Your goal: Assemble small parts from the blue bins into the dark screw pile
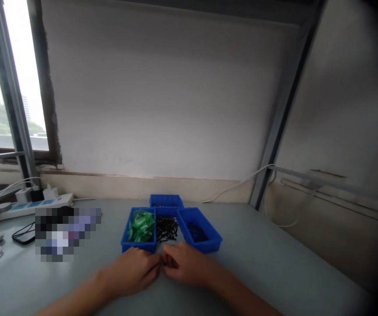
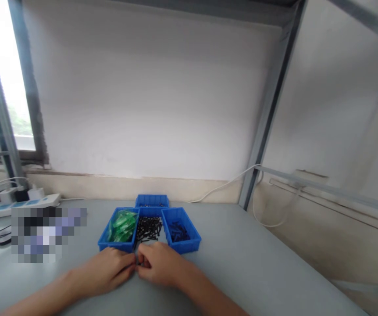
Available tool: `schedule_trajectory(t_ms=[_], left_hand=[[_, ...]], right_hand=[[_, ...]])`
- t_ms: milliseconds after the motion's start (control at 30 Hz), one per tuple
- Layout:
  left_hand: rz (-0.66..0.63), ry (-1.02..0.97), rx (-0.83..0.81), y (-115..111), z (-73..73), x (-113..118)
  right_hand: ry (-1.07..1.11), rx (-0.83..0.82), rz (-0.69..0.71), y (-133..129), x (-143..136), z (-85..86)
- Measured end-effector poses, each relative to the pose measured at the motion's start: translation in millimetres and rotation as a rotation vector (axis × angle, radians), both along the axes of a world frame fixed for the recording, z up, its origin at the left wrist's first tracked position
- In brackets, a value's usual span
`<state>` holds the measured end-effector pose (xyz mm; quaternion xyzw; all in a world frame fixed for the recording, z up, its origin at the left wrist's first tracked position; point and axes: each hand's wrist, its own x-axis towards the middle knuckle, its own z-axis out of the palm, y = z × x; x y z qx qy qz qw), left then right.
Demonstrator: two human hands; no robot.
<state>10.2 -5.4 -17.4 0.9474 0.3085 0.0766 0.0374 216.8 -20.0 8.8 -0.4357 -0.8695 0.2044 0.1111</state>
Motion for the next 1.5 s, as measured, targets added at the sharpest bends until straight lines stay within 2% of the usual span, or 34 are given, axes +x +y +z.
schedule_trajectory(t_ms=[233,500,700,1033,1333,1500], left_hand=[[-0.081,-0.069,-0.009,-2,1.5,-2],[-0.073,-0.07,-0.008,-3,3.7,0],[-0.081,-0.08,0.011,-1,1.8,-2],[0.002,-0.034,-0.048,2,0.7,0],[0.044,0.013,-0.005,1,2.9,0],[0.084,0.054,0.003,-1,5.2,1]], right_hand=[[0.022,0.027,0.026,2,0,-4.7],[0.078,0.03,0.03,2,1,-3.6],[0.079,0.05,0.08,5,2,-9.1],[0.082,0.072,0.109,6,4,-11.0],[0.122,0.0,0.008,2,4,-1.9],[0.056,0.025,0.029,6,4,-5.9]])
